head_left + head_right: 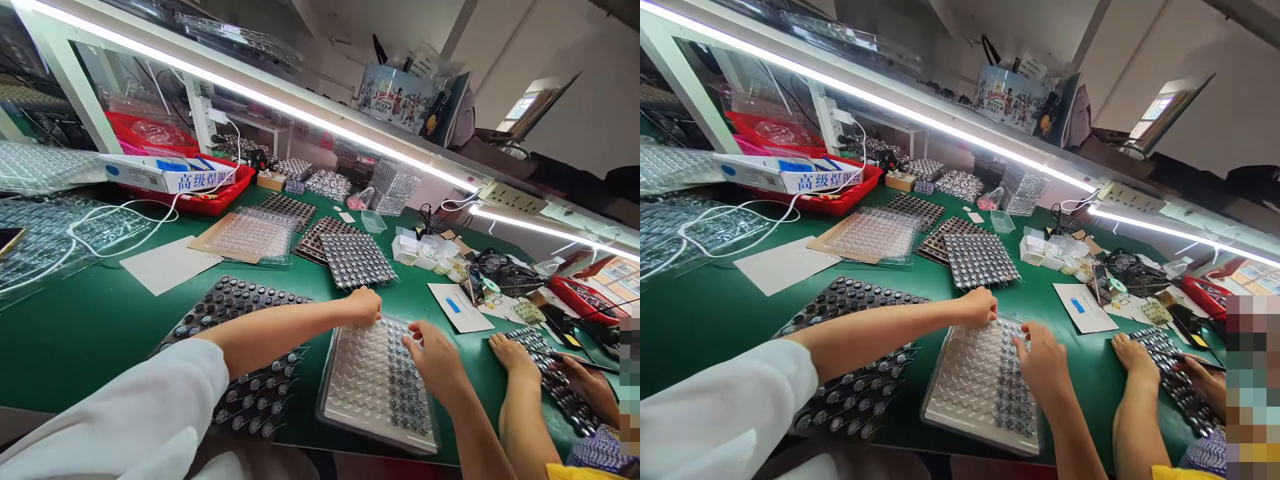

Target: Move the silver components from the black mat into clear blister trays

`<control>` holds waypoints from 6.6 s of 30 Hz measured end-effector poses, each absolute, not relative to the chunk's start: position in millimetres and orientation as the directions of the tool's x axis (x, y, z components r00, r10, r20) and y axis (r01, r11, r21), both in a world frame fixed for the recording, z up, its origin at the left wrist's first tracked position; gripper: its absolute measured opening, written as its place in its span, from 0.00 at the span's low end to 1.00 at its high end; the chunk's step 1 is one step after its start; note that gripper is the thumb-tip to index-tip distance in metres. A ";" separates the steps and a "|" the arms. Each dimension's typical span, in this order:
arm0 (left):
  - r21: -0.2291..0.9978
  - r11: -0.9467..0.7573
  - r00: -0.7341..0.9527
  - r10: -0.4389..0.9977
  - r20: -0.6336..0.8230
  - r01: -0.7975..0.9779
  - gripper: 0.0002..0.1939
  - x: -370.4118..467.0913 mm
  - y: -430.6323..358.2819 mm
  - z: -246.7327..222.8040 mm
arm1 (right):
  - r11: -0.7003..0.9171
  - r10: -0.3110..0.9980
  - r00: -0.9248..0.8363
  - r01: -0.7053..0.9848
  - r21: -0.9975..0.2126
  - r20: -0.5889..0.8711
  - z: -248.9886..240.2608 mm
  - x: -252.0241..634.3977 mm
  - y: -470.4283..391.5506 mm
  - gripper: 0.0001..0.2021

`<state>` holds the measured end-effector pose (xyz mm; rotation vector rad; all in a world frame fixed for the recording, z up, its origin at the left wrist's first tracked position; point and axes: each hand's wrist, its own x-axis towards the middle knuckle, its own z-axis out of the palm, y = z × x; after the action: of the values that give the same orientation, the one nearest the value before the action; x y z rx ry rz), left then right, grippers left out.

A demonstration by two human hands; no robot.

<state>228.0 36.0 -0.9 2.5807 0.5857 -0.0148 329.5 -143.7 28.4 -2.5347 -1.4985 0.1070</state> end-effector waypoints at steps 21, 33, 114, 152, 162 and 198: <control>0.554 -0.716 0.790 0.591 0.160 0.424 0.08 15.1 111.1 28.5 | -0.133 0.985 0.159 0.949 -0.287 0.068 32.8 296.0 -105.2 0.17; 0.607 -0.600 0.723 0.688 0.059 0.521 0.06 -129.4 119.1 -30.0 | 0.223 0.914 -0.315 0.917 -0.332 -0.256 10.4 93.2 45.1 0.09; 0.551 -0.697 0.849 0.527 -0.041 0.459 0.07 -56.1 93.9 5.7 | 0.103 0.983 -0.145 0.942 -0.319 -0.112 40.0 194.4 -51.9 0.11; 0.832 -0.475 0.815 0.578 0.048 0.288 0.07 82.0 46.4 -0.9 | -0.396 0.918 0.367 0.866 -0.307 -0.149 18.1 335.9 -122.4 0.10; 0.683 -0.647 0.899 0.436 -0.033 0.339 0.09 194.8 14.1 -7.8 | -0.459 0.887 0.421 0.850 -0.260 -0.189 6.5 332.1 -95.1 0.07; 0.585 -0.659 0.794 0.607 0.043 0.472 0.09 -98.2 88.8 -26.3 | 0.152 0.945 -0.191 0.975 -0.161 -0.266 0.9 134.1 -5.0 0.07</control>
<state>-98.2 88.8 -26.3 2.4156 0.7989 0.3153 134.1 -5.0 0.9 -2.0587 -2.4591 0.4839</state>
